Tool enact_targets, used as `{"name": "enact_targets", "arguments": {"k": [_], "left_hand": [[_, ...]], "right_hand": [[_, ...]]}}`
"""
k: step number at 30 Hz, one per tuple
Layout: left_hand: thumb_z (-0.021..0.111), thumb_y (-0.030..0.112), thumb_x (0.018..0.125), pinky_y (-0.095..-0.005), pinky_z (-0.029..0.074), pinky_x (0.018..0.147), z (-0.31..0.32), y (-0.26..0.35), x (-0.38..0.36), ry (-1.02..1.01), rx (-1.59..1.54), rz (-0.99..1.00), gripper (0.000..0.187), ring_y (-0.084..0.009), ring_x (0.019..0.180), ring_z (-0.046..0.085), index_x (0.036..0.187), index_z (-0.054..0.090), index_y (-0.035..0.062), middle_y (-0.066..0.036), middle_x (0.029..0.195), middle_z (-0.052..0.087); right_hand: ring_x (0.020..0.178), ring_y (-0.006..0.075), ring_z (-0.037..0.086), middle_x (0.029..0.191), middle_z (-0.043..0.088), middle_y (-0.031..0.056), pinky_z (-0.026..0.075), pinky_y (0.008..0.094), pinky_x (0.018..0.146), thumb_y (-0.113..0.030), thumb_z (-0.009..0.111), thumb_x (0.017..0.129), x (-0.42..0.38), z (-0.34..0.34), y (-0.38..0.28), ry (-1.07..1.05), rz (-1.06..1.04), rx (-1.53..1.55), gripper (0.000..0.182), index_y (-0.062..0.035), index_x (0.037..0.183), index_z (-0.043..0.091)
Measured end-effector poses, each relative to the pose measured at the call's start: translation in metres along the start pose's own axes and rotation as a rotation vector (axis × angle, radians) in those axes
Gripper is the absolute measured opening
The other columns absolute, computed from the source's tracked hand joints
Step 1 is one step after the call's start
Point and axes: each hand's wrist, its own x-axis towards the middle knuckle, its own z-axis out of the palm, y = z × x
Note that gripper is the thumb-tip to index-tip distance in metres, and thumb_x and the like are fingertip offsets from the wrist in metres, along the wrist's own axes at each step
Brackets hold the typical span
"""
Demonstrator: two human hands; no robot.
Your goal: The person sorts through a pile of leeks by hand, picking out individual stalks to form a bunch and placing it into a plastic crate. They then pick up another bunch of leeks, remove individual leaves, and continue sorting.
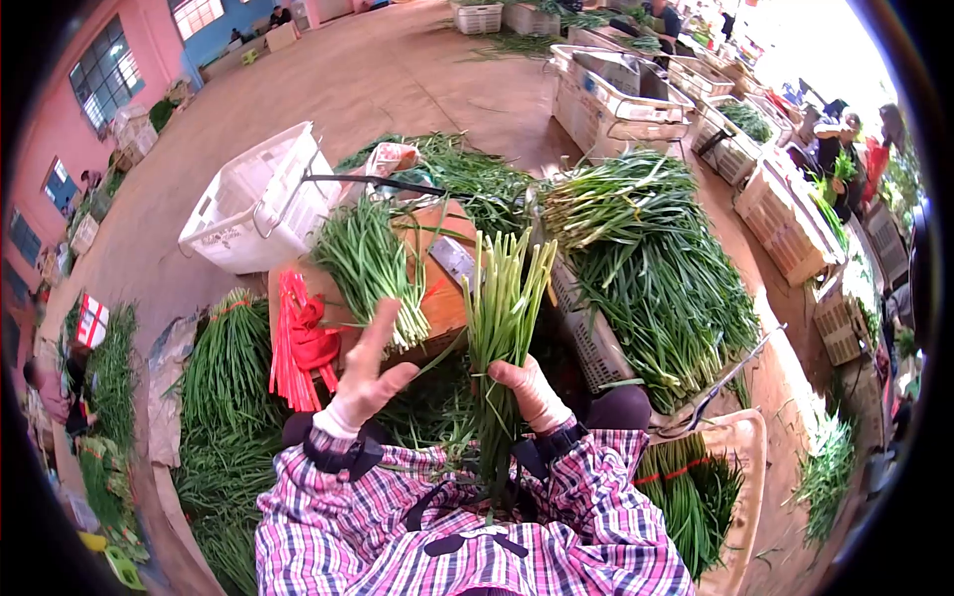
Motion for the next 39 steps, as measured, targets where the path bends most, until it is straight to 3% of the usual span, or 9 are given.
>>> {"name": "enact_targets", "arguments": {"k": [5, 6, 16, 19, 21, 24, 27, 34, 39], "left_hand": [[0.064, 0.043, 0.09, -0.0329, 0.021, 0.114, 0.031, -0.038, 0.006, -0.427, -0.614, -0.322, 0.082, -0.0242, 0.14, 0.029, 0.149, 0.027, -0.0003, -0.014, 0.151, 0.034], [0.061, 0.045, 0.091, -0.0344, 0.023, 0.114, 0.025, -0.045, 0.005, -0.512, -0.597, -0.513, 0.078, -0.0243, 0.137, 0.034, 0.147, 0.029, -0.0002, -0.015, 0.147, 0.04], [0.067, 0.036, 0.079, -0.0526, 0.036, 0.108, 0.094, -0.107, -0.04, -0.308, -1.846, -0.598, 0.073, -0.0415, 0.122, 0.051, 0.136, 0.043, -0.0025, -0.021, 0.123, 0.061], [0.066, 0.035, 0.078, -0.0589, 0.039, 0.103, 0.089, -0.101, -0.037, -0.199, -1.92, -0.564, 0.067, -0.0445, 0.107, 0.06, 0.129, 0.047, -0.004, -0.021, 0.11, 0.065], [0.066, 0.035, 0.078, -0.0599, 0.041, 0.1, 0.084, -0.098, -0.036, -0.182, -1.913, -0.562, 0.068, -0.0441, 0.103, 0.062, 0.129, 0.046, -0.0048, -0.02, 0.107, 0.065], [0.066, 0.036, 0.078, -0.0597, 0.041, 0.099, 0.087, -0.099, -0.039, -0.227, -1.943, -0.587, 0.07, -0.0428, 0.102, 0.062, 0.132, 0.045, -0.0037, -0.019, 0.109, 0.064], [0.066, 0.036, 0.077, -0.0591, 0.04, 0.1, 0.089, -0.101, -0.042, -0.227, -1.963, -0.674, 0.072, -0.0415, 0.103, 0.062, 0.134, 0.044, -0.0022, -0.019, 0.111, 0.064], [0.065, 0.035, 0.076, -0.0581, 0.042, 0.098, 0.08, -0.095, -0.045, -0.23, -1.897, -0.657, 0.076, -0.0404, 0.106, 0.061, 0.138, 0.04, -0.002, -0.022, 0.12, 0.061], [0.063, 0.034, 0.079, -0.0554, 0.05, 0.086, 0.079, -0.095, -0.048, -0.232, -1.899, -0.673, 0.07, -0.0294, 0.079, 0.062, 0.134, 0.042, -0.0045, -0.016, 0.093, 0.06]], "right_hand": [[0.095, 0.0106, 0.056, 0.108, 0.063, -0.0002, 0.045, 0.0258, 0.085, -0.029, 0.078, 0.078, 0.01, 0.024, 0.029, -0.018, -0.021, -0.117, 0.056, -0.0027, 0.123, 0.057], [0.102, 0.0142, 0.057, 0.116, 0.061, 0.0025, 0.046, 0.0295, 0.09, -0.037, 0.081, 0.076, 0.01, 0.023, 0.035, -0.082, 0.077, -0.168, 0.072, -0.0019, 0.131, 0.051], [0.105, 0.0139, 0.056, 0.114, 0.062, 0.0043, 0.044, 0.031, 0.093, -0.05, 0.064, 0.088, -0.01, 0.003, 0.07, -0.334, 0.602, -0.142, 0.062, -0.0014, 0.126, 0.055], [0.109, 0.0159, 0.057, 0.116, 0.064, 0.0089, 0.043, 0.0304, 0.097, -0.043, 0.069, 0.085, -0.013, -0.014, 0.028, -0.425, 0.64, -0.741, 0.066, 0.0028, 0.131, 0.052], [0.099, 0.016, 0.061, 0.107, 0.067, 0.0103, 0.048, 0.0306, 0.091, -0.029, 0.071, 0.083, -0.014, -0.012, -0.006, -0.219, 0.527, -1.052, 0.054, 0.0012, 0.126, 0.057], [0.075, 0.0119, 0.063, 0.085, 0.069, 0.0067, 0.051, 0.0249, 0.071, -0.015, 0.074, 0.08, -0.001, -0.016, -0.007, 0.247, 0.075, -0.843, 0.036, -0.0031, 0.113, 0.065], [0.057, 0.0078, 0.051, 0.066, 0.059, 0.0011, 0.046, 0.0253, 0.055, -0.013, 0.074, 0.081, 0.025, 0.019, -0.026, 0.27, -0.203, -1.135, 0.034, -0.0073, 0.113, 0.064], [0.057, 0.0248, 0.063, 0.063, 0.062, 0.0085, 0.05, 0.0329, 0.056, -0.022, 0.075, 0.079, 0.079, 0.061, -0.024, 0.195, -0.293, -1.436, 0.022, -0.0091, 0.094, 0.066], [0.063, 0.0299, 0.065, 0.067, 0.063, 0.0139, 0.051, 0.0361, 0.058, -0.019, 0.072, 0.081, 0.102, 0.058, -0.022, 0.181, -0.455, -1.451, 0.013, -0.0086, 0.084, 0.066]]}}
